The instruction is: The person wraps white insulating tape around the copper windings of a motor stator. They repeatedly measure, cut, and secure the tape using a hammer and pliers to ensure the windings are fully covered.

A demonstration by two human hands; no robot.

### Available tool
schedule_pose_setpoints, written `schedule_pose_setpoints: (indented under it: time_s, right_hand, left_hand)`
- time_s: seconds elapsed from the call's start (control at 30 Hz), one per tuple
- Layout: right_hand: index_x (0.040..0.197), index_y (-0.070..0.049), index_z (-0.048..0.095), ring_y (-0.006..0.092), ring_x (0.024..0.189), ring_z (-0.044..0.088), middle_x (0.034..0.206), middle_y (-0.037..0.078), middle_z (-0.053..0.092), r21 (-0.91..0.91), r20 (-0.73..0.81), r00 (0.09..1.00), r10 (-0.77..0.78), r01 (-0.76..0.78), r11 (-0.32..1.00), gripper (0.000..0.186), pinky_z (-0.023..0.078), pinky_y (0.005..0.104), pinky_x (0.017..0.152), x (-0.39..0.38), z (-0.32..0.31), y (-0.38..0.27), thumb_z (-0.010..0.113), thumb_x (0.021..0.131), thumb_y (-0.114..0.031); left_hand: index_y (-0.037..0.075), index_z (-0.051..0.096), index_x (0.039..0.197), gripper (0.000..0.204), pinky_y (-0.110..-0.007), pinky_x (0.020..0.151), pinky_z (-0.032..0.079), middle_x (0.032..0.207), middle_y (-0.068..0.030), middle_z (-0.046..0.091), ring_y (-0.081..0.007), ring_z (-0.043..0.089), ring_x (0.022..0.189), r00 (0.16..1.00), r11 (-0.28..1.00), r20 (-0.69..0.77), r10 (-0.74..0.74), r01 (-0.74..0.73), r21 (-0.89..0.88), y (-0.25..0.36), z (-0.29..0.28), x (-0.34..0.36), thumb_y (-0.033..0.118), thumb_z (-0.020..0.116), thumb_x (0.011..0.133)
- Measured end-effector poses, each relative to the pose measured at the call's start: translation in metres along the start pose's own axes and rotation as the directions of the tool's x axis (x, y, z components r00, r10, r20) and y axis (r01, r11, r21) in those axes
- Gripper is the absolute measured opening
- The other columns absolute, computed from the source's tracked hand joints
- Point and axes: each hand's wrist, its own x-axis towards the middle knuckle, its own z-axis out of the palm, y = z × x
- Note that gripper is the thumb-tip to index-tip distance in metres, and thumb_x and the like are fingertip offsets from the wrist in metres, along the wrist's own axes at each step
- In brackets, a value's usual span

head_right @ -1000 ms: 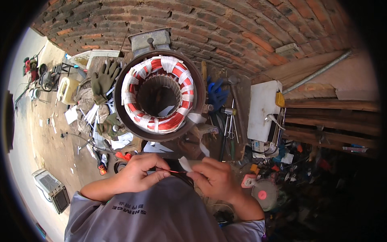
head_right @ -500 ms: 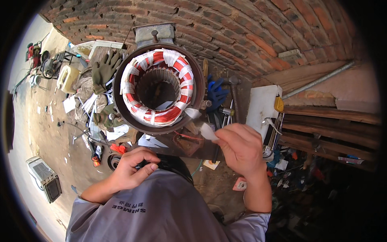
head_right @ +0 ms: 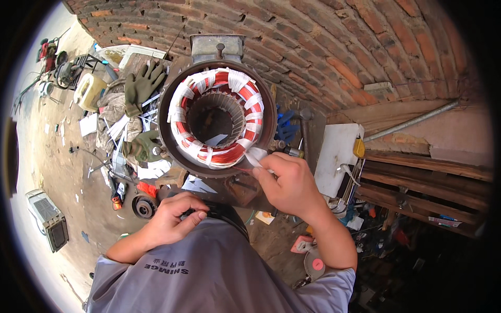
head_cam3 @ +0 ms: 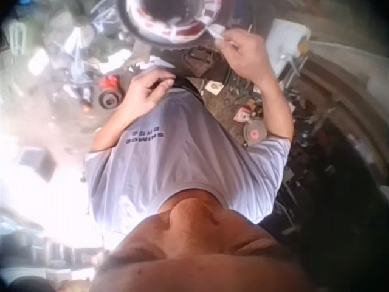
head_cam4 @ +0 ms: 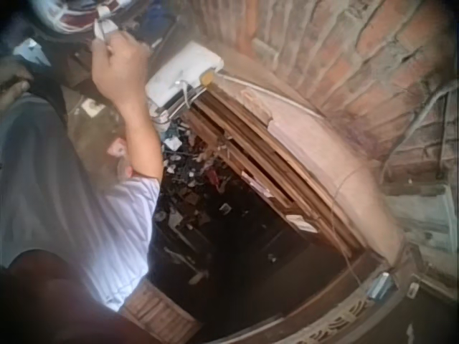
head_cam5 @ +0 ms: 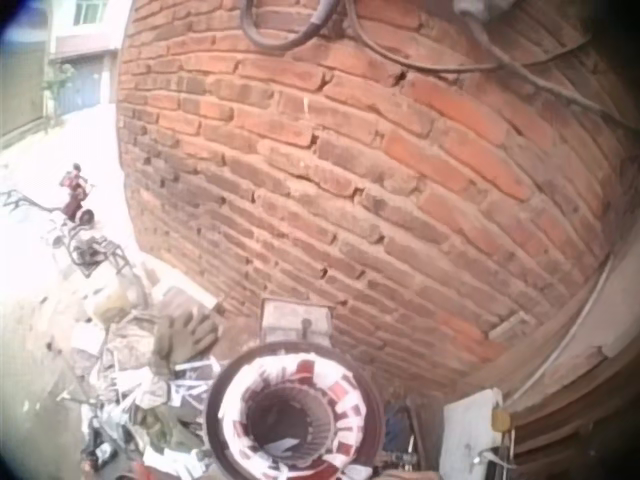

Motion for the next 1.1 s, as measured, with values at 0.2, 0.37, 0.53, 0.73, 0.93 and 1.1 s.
schedule_pose_setpoints:
  time_s: [0.2,0.37,0.53,0.73,0.93,1.1]
  right_hand:
    - [0.086,0.002,0.07,0.0062,0.066,0.056,0.071,-0.002,0.064,0.344,0.254,0.898,0.36,-0.432,0.834,0.022,0.045,0.0275,0.058,0.009,-0.015,-0.012,0.07,0.095,-0.017]
    - [0.09,0.003,0.07,0.0064,0.068,0.056,0.07,-0.003,0.064,0.486,0.42,0.78,0.463,-0.625,0.611,0.021,0.046,0.0259,0.059,0.013,-0.019,-0.004,0.069,0.096,-0.017]
    - [0.094,0.003,0.069,0.0098,0.067,0.056,0.075,0.001,0.063,0.312,0.153,0.974,0.166,-0.207,0.927,0.016,0.045,0.0265,0.058,-0.003,-0.015,-0.025,0.068,0.097,-0.012]
    - [0.095,0.003,0.068,0.0173,0.067,0.061,0.081,0.01,0.064,0.281,0.099,0.994,0.047,-0.074,0.957,0.011,0.048,0.0305,0.062,-0.009,0.0,-0.022,0.068,0.096,-0.009]
    - [0.093,0.001,0.067,0.0286,0.067,0.063,0.079,0.012,0.063,0.069,0.074,0.997,0.023,-0.028,0.997,0.012,0.05,0.0367,0.061,-0.001,0.01,-0.031,0.071,0.091,-0.01]
    - [0.087,-0.001,0.063,0.0357,0.061,0.061,0.074,0.013,0.058,-0.251,0.074,0.986,-0.152,0.166,0.954,0.012,0.049,0.0426,0.054,-0.006,-0.002,-0.058,0.072,0.089,-0.009]
  left_hand:
    - [0.002,0.07,0.104,0.013,-0.038,0.074,0.056,0.095,-0.0133,0.067,-0.0312,0.069,0.084,0.998,0.997,0.007,0.062,-0.062,0.053,-0.003,0.002,0.005,0.007,0.07,0.092]
    - [0.002,0.07,0.104,0.014,-0.039,0.073,0.056,0.093,-0.0132,0.067,-0.0317,0.069,0.083,0.998,0.995,0.036,0.054,-0.057,0.078,-0.002,0.001,0.007,0.007,0.07,0.091]
    - [0.003,0.07,0.104,0.014,-0.041,0.073,0.056,0.092,-0.0135,0.067,-0.0332,0.069,0.084,0.999,0.994,0.018,0.04,-0.041,0.096,-0.002,0.0,0.004,0.009,0.07,0.091]
    - [0.0,0.071,0.103,0.012,-0.039,0.073,0.056,0.094,-0.014,0.069,-0.0319,0.069,0.084,0.999,0.99,0.045,0.027,-0.033,0.138,-0.006,0.001,0.003,0.007,0.071,0.093]
    - [0.001,0.072,0.102,0.012,-0.04,0.073,0.056,0.094,-0.014,0.069,-0.0323,0.069,0.084,0.996,0.985,0.072,0.042,-0.053,0.161,0.0,0.003,0.007,0.007,0.071,0.092]
    - [0.001,0.072,0.103,0.013,-0.04,0.073,0.056,0.094,-0.0136,0.068,-0.0327,0.069,0.083,0.996,0.98,0.063,0.061,-0.071,0.184,-0.006,0.005,0.005,0.009,0.071,0.092]
